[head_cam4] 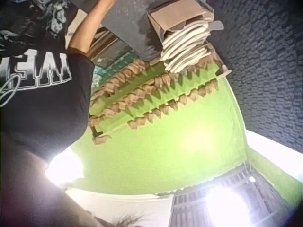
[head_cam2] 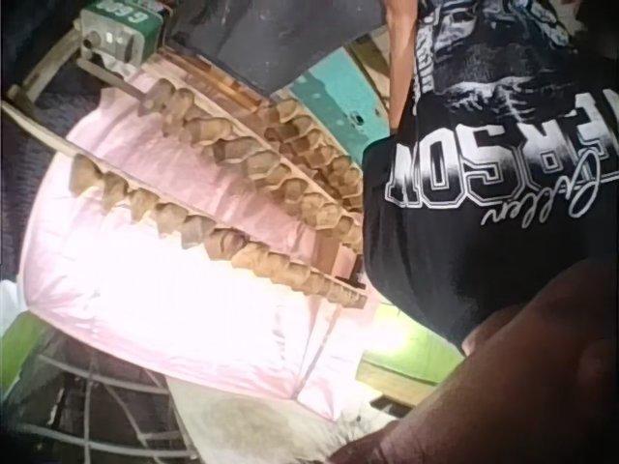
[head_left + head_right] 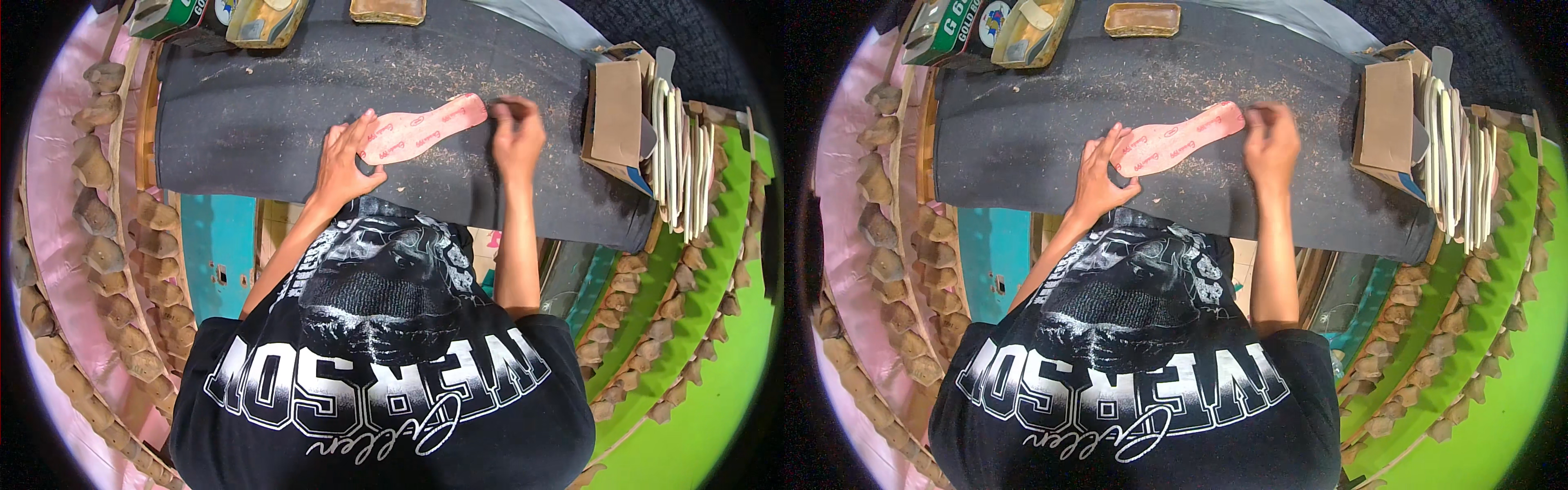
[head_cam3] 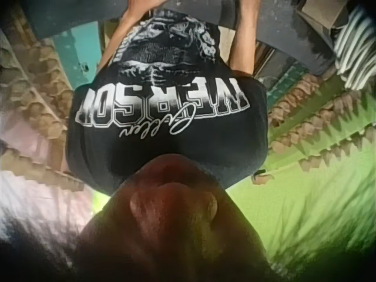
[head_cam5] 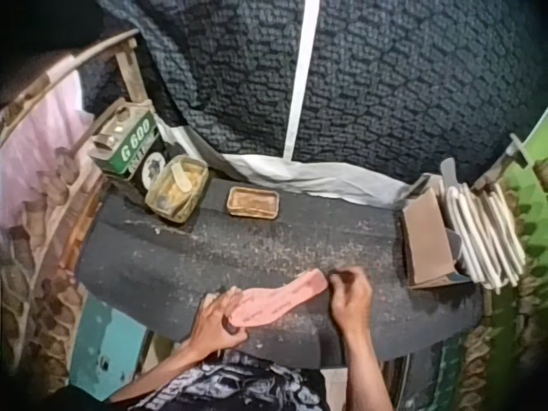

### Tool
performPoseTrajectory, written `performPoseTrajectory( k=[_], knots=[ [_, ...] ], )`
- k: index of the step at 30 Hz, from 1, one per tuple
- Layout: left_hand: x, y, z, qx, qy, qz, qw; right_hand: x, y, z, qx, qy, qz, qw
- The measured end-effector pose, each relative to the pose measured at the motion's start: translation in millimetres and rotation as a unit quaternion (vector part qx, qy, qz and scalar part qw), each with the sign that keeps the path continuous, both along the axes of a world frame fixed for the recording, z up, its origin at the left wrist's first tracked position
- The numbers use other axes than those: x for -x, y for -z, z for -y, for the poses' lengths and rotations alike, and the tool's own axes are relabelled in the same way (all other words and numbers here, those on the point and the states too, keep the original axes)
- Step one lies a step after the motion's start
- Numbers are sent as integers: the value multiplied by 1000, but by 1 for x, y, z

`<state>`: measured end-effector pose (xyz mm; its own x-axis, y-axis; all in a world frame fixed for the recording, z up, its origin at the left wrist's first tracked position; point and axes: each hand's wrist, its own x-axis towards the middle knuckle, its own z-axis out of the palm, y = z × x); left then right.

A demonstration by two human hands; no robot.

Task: Apply adhesive to shoe insoles using a brush.

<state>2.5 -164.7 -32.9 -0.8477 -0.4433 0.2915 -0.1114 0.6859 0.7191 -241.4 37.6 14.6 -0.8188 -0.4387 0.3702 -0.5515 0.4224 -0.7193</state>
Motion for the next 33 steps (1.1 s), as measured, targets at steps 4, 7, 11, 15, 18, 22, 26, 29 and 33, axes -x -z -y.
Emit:
performPoseTrajectory(
  k=[4,7,11,15,18,22,26,29,33],
  knots=[
    [1,0,0,-15,-5,-8,1000,-40,-5,24,-4,-164,42,985],
    [-2,-3,0,-12,4,2,1000,-14,2,25,46,-57,162,984],
    [-1,-7,1,-7,7,18,1000,35,0,13,-52,46,-42,997],
    [-2,-7,1,-9,14,14,1000,15,3,26,40,-63,112,991],
    [-1,-8,1,6,10,22,1000,28,3,19,-16,-25,39,999],
    [-1,-8,2,18,13,23,999,24,-3,23,-1,15,64,998],
    [-1,-7,1,21,10,24,999,27,-11,27,-12,16,74,997],
    [-1,-9,0,-5,14,22,1000,35,6,23,95,15,172,980],
    [-1,-6,0,-3,9,12,1000,35,0,24,-32,24,143,989]
  ],
)
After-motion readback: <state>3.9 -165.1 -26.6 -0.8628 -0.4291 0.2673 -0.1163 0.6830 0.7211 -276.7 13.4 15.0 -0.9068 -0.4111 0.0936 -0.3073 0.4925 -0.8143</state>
